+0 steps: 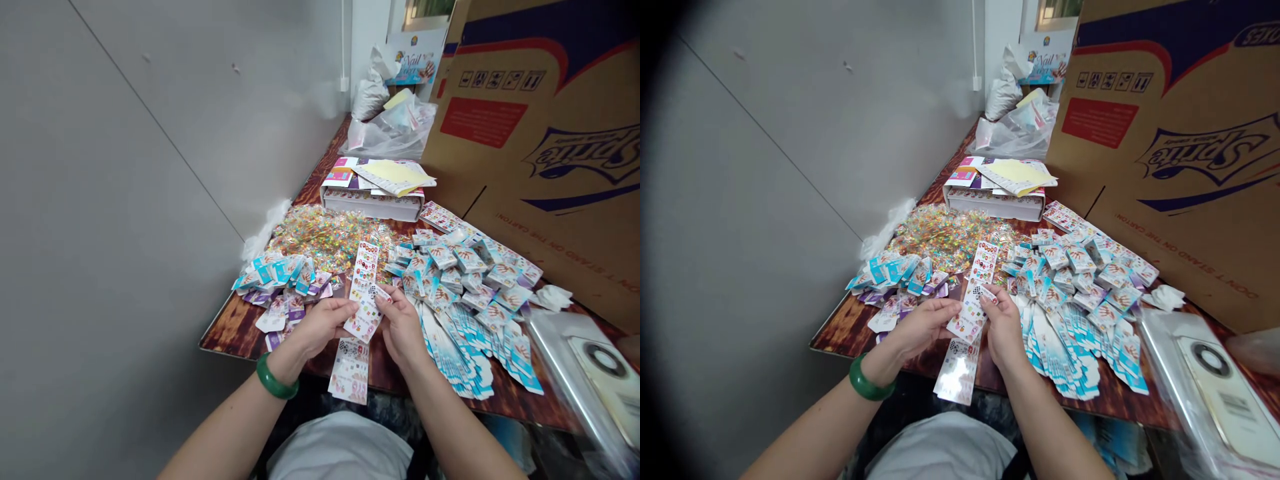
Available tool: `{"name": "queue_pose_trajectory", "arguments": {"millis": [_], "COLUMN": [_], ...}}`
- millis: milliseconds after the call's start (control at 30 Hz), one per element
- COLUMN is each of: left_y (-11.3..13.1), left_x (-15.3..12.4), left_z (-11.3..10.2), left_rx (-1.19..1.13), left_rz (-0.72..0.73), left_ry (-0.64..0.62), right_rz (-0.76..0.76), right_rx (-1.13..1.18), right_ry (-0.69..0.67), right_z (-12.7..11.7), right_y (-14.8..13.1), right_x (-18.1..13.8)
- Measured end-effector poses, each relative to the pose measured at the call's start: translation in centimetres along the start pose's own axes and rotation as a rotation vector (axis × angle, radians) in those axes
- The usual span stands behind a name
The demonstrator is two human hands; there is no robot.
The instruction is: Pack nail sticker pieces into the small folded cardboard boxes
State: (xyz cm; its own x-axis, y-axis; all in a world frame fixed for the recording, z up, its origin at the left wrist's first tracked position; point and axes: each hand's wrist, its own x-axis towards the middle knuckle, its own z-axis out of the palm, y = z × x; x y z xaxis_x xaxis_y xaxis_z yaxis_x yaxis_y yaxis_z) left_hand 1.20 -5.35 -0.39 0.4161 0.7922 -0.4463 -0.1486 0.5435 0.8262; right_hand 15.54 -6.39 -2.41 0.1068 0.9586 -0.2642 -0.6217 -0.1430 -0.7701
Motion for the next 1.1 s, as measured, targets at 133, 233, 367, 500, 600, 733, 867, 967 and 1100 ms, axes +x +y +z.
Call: {"name": "queue_pose_trajectory", "arguments": {"millis": [133, 233, 367, 500, 600, 733, 867, 967, 1100], "left_y": [-0.4, -0.9, -0.9, -0.5, -0.1, 0.8, 1.4, 1.1, 0.4], "left_x": [0.4, 0.6, 0.6, 0.4, 0.1, -0.6, -0.9, -0.6, 0.2], "left_z": [-0.2, -0.2, -0.1, -0.6, -1.1, -1.4, -0.9, -0.2, 0.4], "left_rx": [0.223, 0.336, 0.322, 0.310, 0.436, 0.738, 0.911, 0.788, 0.321], "left_rz": [0.073, 0.101, 0.113, 0.153, 0.254, 0.408, 0.496, 0.463, 0.182], "left_ry": [0.037, 0.029, 0.024, 0.032, -0.045, -0.056, 0.020, 0.068, 0.096], "right_rz": [0.001, -0.069, -0.499, -0.796, -0.605, -0.374, -0.286, -0.263, -0.502], "right_rx": [-0.075, -0.217, -0.701, -1.079, -1.056, -0.886, -0.688, -0.608, -0.721], "right_ry": [-0.052, -0.045, 0.049, -0.193, -0.405, -0.380, -0.318, -0.260, -0.187], "right_z": [-0.3, -0.7, -1.4, -2.1, -2.5, -2.4, -1.8, -1.4, -1.5], "right_y": [0.4, 0.8, 0.4, -0.4, -0.6, -0.7, -1.0, -0.8, 0.0], "right_x": [0.1, 0.5, 0.9, 0.7, 0.4, 0.3, 0.4, 0.4, 0.5]}}
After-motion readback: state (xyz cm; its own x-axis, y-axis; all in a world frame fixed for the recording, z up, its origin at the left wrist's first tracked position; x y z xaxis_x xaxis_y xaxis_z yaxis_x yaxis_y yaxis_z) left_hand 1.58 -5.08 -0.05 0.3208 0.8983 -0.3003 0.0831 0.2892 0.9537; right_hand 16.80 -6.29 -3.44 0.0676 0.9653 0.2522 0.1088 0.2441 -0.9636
